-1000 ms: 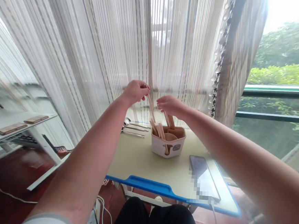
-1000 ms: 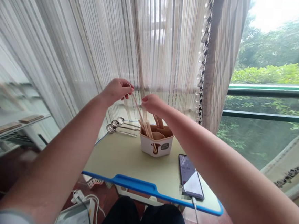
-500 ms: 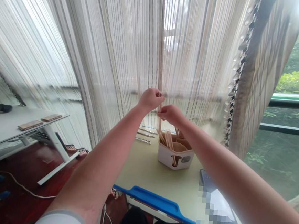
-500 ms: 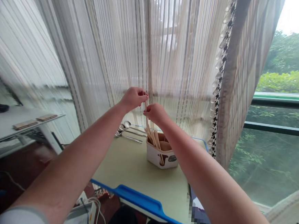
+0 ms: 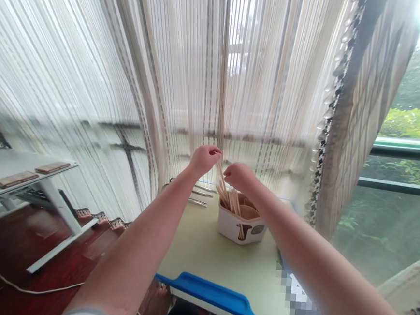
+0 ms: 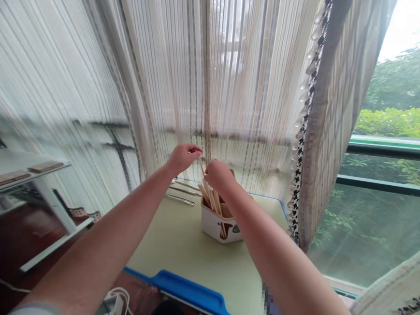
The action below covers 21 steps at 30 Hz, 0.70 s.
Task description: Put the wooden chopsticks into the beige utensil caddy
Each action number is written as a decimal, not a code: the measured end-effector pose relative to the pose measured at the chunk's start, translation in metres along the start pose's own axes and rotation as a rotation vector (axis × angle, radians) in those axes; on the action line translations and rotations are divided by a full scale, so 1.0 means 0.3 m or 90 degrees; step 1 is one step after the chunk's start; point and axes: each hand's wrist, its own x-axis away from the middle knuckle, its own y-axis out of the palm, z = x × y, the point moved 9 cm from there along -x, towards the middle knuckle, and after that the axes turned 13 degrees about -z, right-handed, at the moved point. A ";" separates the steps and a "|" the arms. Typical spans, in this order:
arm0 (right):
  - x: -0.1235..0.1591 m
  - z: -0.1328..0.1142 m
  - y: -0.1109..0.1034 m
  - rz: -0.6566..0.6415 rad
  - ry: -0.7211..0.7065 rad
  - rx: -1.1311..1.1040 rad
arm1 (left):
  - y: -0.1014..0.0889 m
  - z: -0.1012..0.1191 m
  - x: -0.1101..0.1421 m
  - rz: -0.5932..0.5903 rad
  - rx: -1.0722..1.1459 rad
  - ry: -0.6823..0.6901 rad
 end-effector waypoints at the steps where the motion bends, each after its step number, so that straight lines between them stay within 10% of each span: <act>1: 0.003 0.004 -0.001 0.000 0.003 -0.006 | -0.002 -0.019 0.003 0.004 0.016 -0.002; 13: 0.015 0.006 -0.039 0.043 -0.013 -0.064 | 0.146 -0.141 0.060 -0.147 0.002 -0.032; 21: 0.111 -0.072 -0.010 -0.004 -0.117 -0.084 | 0.184 -0.206 0.127 -0.121 -0.052 -0.104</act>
